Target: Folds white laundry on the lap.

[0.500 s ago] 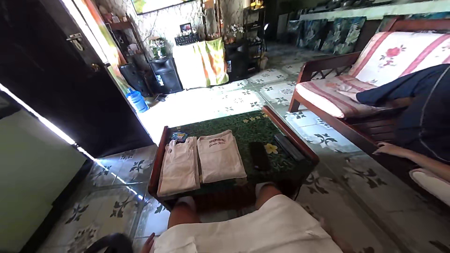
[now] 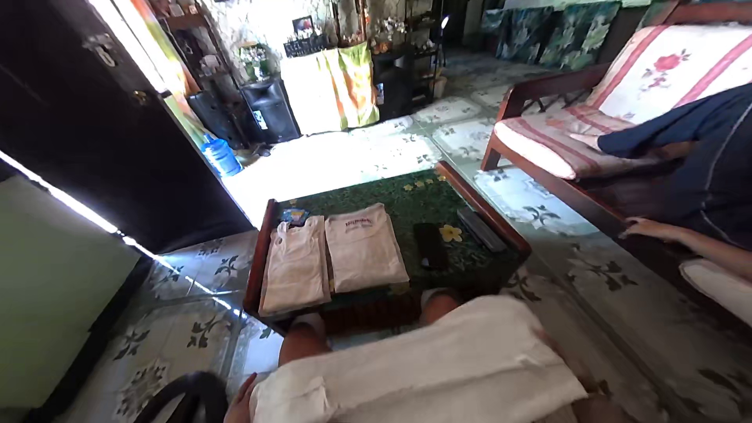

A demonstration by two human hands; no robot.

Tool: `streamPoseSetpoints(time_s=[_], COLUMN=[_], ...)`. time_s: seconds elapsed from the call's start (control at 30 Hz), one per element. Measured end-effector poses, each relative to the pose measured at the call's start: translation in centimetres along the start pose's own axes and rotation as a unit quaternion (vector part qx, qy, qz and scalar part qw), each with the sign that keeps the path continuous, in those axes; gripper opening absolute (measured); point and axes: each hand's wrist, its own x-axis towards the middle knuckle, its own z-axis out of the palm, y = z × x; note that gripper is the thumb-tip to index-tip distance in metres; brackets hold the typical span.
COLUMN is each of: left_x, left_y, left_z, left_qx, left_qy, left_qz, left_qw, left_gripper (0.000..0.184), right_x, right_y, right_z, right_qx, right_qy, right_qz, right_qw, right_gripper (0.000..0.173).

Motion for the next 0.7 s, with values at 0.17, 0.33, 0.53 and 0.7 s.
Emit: streamPoseSetpoints(time_s=[0.17,0.33,0.53,0.7], left_x=[-1.5,-3.4,-9.8,-13.6], left_y=[2.4,7.9,12.9,11.8], left_z=[0.6,2.2,13.0,23.1], left_qx=[0.197,0.332,0.107,-0.05], left_qy=[0.042,0.061,-0.238,-0.502], left_qz=[0.042,0.234,0.244,0.0], left_qw=[0.979,0.912,0.934,0.863], left_gripper=[0.037,0.046,0.045,0.065], right_x=[-3.2,-0.5,-1.4,-7.3], right_y=[-9.2,-10.0,-13.5,-16.8], right_z=[2.1,-1.6,1.3,9.9], right_qx=[-0.069,-0.157,-0.237,-0.34], right_qy=[0.085,0.107,0.021,-0.235], right_qz=[0.029,0.062,0.107,0.043], right_qw=[0.994,0.98,0.965,0.91], right_gripper=[0.026,0.028,0.042,0.036])
